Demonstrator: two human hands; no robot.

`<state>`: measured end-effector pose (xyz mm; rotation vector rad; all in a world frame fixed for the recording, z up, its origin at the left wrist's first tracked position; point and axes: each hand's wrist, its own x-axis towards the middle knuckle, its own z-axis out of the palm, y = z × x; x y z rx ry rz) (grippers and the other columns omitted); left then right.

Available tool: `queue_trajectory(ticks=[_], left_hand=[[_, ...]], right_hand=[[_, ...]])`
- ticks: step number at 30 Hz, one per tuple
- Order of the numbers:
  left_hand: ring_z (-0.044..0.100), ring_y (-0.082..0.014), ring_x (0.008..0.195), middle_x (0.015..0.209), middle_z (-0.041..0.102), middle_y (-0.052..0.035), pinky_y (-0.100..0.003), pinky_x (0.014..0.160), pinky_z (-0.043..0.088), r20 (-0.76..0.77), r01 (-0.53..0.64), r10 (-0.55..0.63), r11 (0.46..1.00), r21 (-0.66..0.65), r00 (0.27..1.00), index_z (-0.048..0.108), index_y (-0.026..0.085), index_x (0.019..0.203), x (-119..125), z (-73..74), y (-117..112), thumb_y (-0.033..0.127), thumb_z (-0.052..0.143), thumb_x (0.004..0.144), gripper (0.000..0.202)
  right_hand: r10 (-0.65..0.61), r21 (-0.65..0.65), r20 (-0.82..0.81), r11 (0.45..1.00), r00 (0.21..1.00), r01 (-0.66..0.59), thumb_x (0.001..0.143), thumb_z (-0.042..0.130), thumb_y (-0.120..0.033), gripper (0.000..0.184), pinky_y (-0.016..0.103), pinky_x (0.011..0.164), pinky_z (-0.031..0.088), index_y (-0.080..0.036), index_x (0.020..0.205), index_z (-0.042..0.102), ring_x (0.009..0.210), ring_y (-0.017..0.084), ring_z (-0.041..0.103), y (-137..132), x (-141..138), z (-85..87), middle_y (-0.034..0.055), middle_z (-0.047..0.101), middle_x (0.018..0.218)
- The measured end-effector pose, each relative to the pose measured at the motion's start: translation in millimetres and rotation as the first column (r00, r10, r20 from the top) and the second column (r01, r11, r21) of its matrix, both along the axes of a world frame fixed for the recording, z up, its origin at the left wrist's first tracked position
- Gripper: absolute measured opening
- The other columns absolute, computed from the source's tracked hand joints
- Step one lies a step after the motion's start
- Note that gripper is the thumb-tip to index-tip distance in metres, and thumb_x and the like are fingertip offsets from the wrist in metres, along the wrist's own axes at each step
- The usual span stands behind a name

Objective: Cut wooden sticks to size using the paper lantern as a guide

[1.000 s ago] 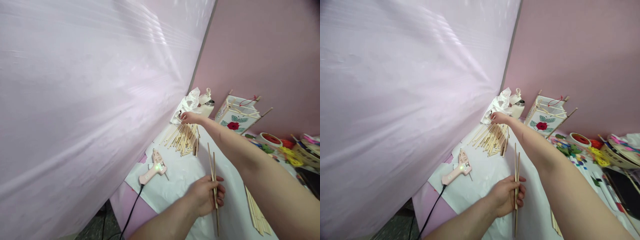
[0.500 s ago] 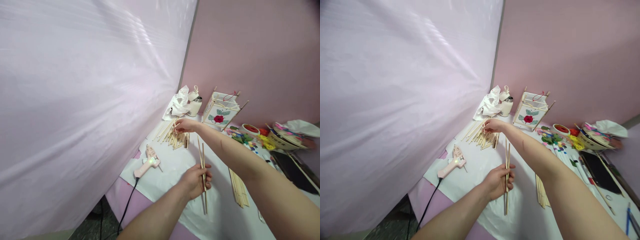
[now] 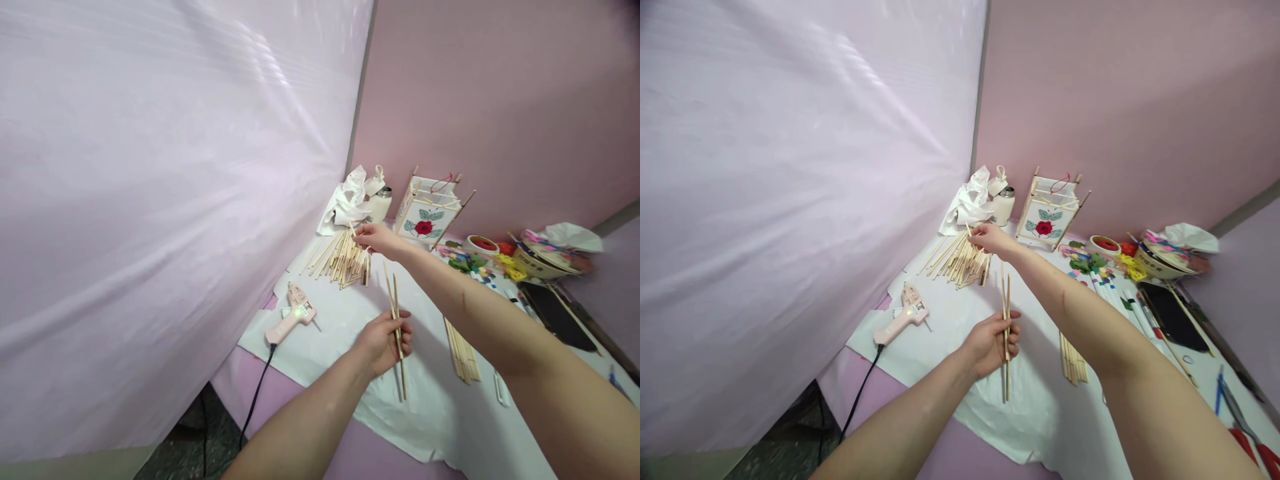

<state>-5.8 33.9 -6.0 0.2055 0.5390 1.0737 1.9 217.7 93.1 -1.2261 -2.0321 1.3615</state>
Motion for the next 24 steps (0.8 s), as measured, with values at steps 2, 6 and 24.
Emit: queue_trajectory(ticks=[2,6,24], left_hand=[[0.048,-0.0076,0.056,0.072,0.051,-0.0018,-0.018,0.052,0.036,0.009,-0.005,0.005,1.000,0.001,1.000,0.055,0.015,0.101,0,0.0,0,0.010,0.050,0.084,0.019],[0.050,-0.0084,0.057,0.072,0.051,-0.0022,-0.018,0.053,0.038,0.009,-0.022,0.022,1.000,-0.009,1.000,0.056,0.014,0.101,0,1.1,-1,0.010,0.051,0.083,0.018],[0.051,-0.0069,0.057,0.076,0.053,-0.0020,-0.017,0.052,0.043,-0.090,0.007,-0.005,1.000,0.019,0.996,0.058,0.012,0.105,2,4.4,5,0.008,0.049,0.088,0.019]], right_hand=[[-0.048,0.058,-0.032,0.997,0.998,0.050,0.081,0.060,-0.021,0.005,0.017,0.050,0.037,-0.017,0.081,0.057,0.059,0.007,0.049,-10,17,6.4,-0.0001,0.058,0.071],[-0.117,0.146,-0.077,0.981,0.990,0.127,0.081,0.058,-0.025,0.011,0.020,0.054,0.040,-0.018,0.088,0.061,0.061,0.009,0.051,-29,68,7.0,0.0011,0.060,0.073],[-0.447,0.700,0.193,0.687,0.874,0.196,0.082,0.058,-0.023,0.014,0.036,0.077,0.043,-0.019,0.087,0.070,0.082,0.023,0.057,-69,263,-85.5,0.0065,0.070,0.083]])
